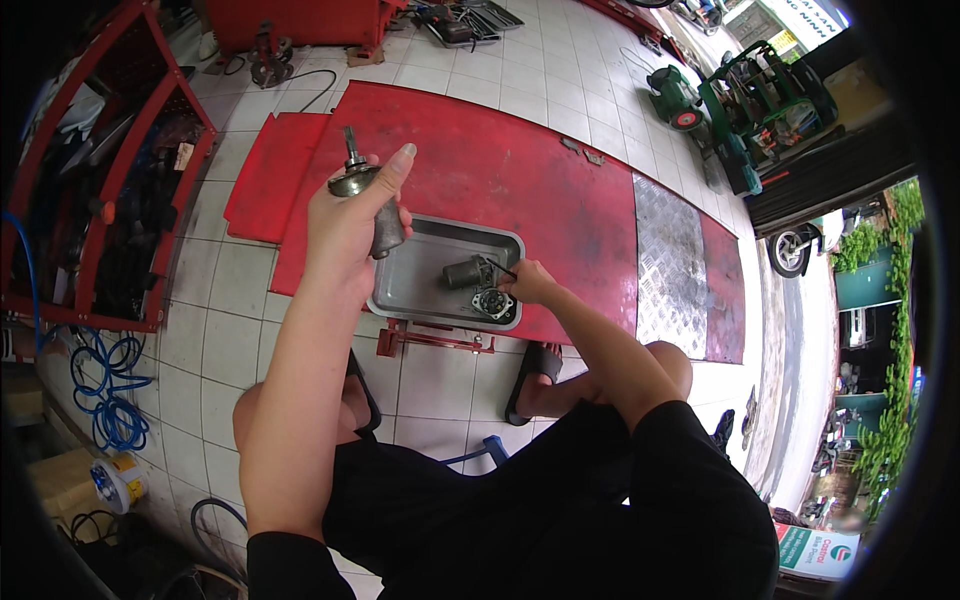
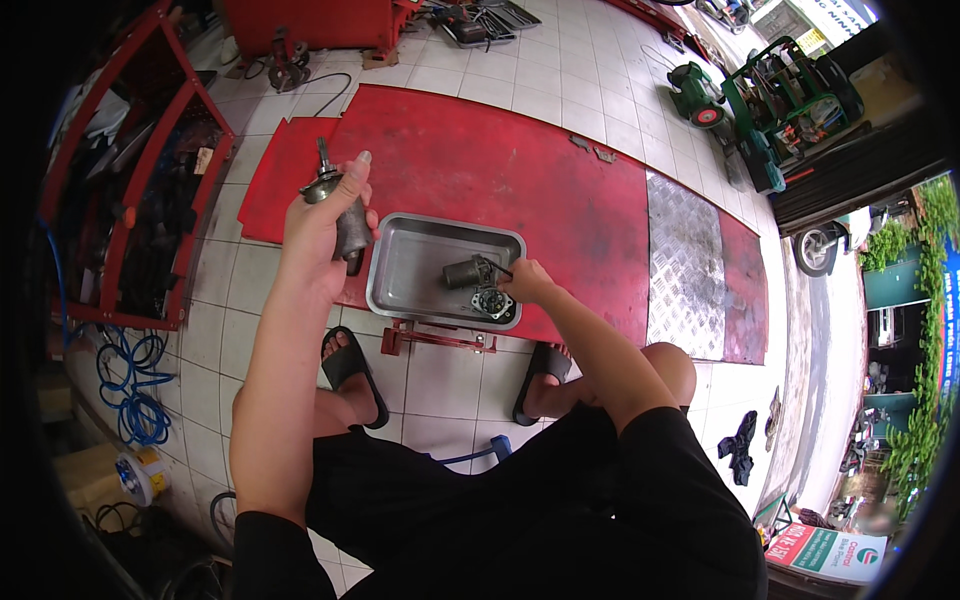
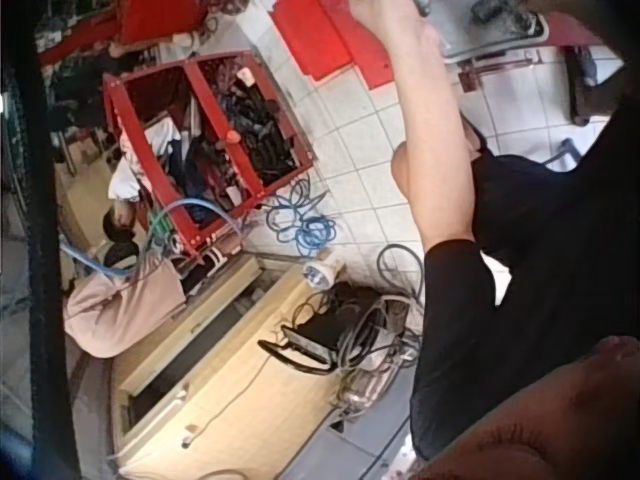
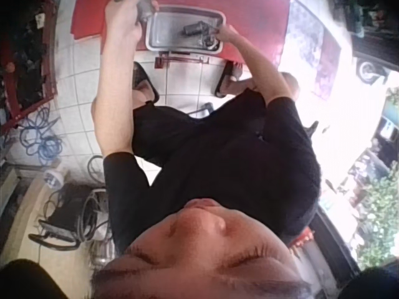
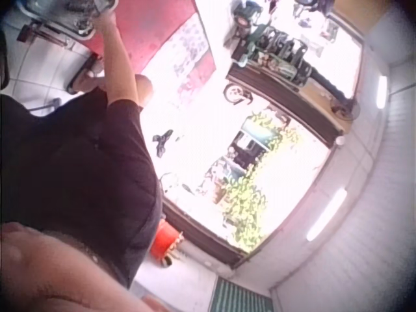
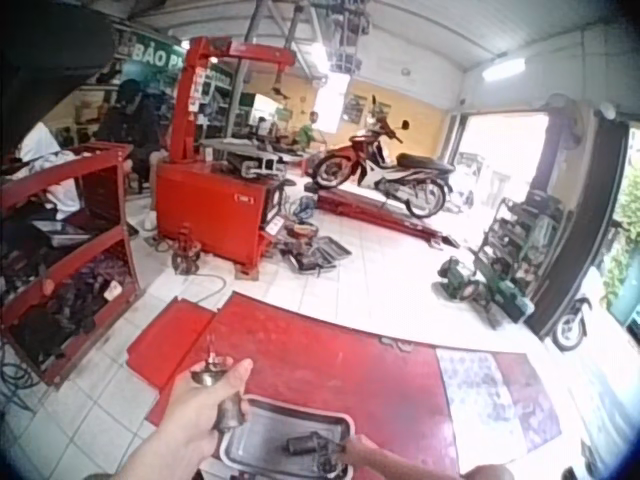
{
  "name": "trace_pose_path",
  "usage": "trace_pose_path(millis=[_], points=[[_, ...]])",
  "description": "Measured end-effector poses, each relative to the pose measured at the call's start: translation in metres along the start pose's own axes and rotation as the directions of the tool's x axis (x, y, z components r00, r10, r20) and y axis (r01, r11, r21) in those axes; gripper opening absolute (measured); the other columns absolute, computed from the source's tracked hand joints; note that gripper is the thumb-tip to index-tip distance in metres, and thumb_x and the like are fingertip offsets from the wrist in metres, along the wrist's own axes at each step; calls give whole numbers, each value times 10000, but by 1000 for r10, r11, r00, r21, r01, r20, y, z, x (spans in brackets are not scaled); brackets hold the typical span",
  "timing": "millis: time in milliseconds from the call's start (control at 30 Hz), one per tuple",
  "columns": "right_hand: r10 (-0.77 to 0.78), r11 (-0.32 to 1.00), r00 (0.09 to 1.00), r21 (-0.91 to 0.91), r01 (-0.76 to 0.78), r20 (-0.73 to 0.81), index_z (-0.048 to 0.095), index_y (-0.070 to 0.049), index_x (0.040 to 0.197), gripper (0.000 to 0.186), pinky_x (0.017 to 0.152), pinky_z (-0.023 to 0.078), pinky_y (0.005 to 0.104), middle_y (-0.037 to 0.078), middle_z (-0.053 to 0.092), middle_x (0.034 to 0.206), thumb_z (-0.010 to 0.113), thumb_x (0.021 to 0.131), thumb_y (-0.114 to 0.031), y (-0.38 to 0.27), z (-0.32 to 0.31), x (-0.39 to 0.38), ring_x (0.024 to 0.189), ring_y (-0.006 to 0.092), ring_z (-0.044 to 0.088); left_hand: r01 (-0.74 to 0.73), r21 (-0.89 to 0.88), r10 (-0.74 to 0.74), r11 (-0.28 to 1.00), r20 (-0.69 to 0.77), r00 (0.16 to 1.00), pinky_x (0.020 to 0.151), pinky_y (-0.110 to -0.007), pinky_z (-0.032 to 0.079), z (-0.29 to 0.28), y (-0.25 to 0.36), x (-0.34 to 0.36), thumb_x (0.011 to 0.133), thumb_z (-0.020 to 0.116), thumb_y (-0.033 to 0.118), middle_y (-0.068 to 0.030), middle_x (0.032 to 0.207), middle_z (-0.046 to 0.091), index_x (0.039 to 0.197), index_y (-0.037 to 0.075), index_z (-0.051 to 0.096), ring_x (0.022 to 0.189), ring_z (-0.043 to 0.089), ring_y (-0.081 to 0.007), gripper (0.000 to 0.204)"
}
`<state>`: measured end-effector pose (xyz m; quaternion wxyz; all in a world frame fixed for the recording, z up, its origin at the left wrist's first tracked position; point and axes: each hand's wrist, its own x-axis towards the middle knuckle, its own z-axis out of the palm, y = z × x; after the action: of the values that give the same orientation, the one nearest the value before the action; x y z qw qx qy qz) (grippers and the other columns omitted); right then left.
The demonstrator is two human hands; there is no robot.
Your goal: The person sits on a low stool in a workshop and uses a thin metal rod to clean or adjust the interior of a cylindrical mechanical part. The person holds the part in one hand and manipulates the rod with the other, occasionally placing the part into a metal tray containing other components.
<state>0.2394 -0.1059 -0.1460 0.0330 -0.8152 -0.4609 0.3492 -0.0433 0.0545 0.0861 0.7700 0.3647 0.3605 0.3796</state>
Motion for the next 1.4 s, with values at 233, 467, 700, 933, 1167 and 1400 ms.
trace_pose_path(millis=[233, 467, 700, 933, 1167, 1400], points=[[28, 973, 977, -216, -75, -213, 723, -45, 989, 292, 828, 546, 455, 178, 700, 999, 691, 776, -242, -46, -22, -18, 948, 377, 673, -4, 3, 4, 1000, -8, 1000, 486, -279, 485, -1, 0, 1, 739, 890, 294, -25, 731, 570, 1076, 41, 520, 539, 579, -122, 561], [-451, 788, 891, -491, 371, -51, 684, -58, 1070, 385, 804, 560, 432, 159, 623, 1135, 738, 709, -178, -104, -15, -14, 973, 339, 671, -8, 9, 9, 1000, -27, 1000, 488, -278, 482, 1, 2, 5, 742, 888, 291, -27, 716, 569, 1035, 52, 533, 537, 578, -123, 519], [-306, 611, 916, -685, 397, 258, 724, -99, 985, 354, 799, 566, 392, 123, 700, 1027, 806, 673, -244, -124, -9, 11, 993, 288, 688, -17, -36, 16, 999, -25, 1000, 485, -280, 481, -4, 4, 7, 730, 896, 296, -34, 715, 567, 1024, 47, 533, 534, 574, -124, 529], [-488, 473, 809, -680, 560, 327, 717, -108, 929, 279, 782, 559, 400, 76, 717, 973, 782, 682, -220, -164, -9, 20, 960, 269, 699, -6, -69, 5, 998, -19, 1000, 493, -284, 491, -4, 13, 7, 728, 896, 303, -29, 718, 565, 982, 44, 552, 543, 573, -125, 501], [-612, 165, 575, -623, 765, 543, 710, -93, 933, 195, 782, 569, 414, 76, 698, 1005, 728, 751, -160, -232, 17, 24, 957, 291, 699, 6, -80, -15, 997, -106, 994, 495, -285, 495, -12, 19, 6, 742, 887, 305, -26, 708, 565, 970, 43, 564, 548, 579, -123, 474], [-581, 104, 547, -612, 784, 602, 667, -82, 1027, 258, 803, 564, 411, 68, 657, 1144, 704, 796, -192, -214, 31, 27, 972, 287, 693, -4, -69, 2, 998, -33, 999, 524, -298, 487, -12, 22, 1, 808, 826, 346, -31, 746, 588, 945, 50, 612, 585, 582, -133, 390]])
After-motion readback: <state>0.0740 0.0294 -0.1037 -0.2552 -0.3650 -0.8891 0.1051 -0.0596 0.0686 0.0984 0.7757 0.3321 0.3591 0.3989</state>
